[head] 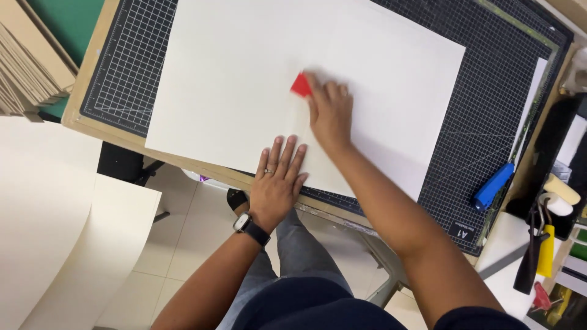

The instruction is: The person aligns a narrow strip of brown paper on a larger white sheet, folds the white sheet over, and smooths the fold with a red plastic tool. They then use a blue utility knife to trim the white sheet along the brown paper edge. The person retrieves another white sheet and places a brown sheet on it.

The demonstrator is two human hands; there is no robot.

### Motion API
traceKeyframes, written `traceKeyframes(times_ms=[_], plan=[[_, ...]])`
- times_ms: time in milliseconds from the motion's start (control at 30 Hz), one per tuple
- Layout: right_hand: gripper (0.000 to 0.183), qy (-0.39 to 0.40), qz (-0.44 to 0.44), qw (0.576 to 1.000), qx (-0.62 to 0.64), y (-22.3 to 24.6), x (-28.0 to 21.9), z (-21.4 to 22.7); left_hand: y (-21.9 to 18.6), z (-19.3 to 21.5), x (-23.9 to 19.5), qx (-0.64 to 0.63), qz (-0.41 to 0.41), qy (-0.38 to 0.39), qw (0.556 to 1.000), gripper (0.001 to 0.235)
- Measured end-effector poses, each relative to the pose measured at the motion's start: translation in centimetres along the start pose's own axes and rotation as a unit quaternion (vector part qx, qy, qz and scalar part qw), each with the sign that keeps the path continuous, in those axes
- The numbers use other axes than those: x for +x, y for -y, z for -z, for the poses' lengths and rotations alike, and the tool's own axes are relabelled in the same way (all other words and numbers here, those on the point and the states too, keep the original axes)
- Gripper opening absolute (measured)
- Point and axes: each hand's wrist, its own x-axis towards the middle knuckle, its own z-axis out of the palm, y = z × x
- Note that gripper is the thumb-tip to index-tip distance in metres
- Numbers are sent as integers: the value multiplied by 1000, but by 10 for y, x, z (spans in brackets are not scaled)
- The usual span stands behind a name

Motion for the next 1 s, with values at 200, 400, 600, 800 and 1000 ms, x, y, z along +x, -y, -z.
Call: traceKeyframes(times_ms=[200,400,600,800,1000], plan=[[45,35,56,995,74,42,-66,21,12,-25,-23,-81,-49,-139,986,54],[48,-52,13,998,-37,-16,-19,-8,18,-17,-50,-88,-109,-186,973,47],[43,-31,30,999,-4,58,-85,17,26,-22,-47,-106,-121,-198,967,48],[43,8,41,998,47,74,-111,29,29,-16,-49,-111,-134,-211,962,44],[43,9,33,999,18,84,-125,29,31,-22,-58,-124,-135,-212,960,43]])
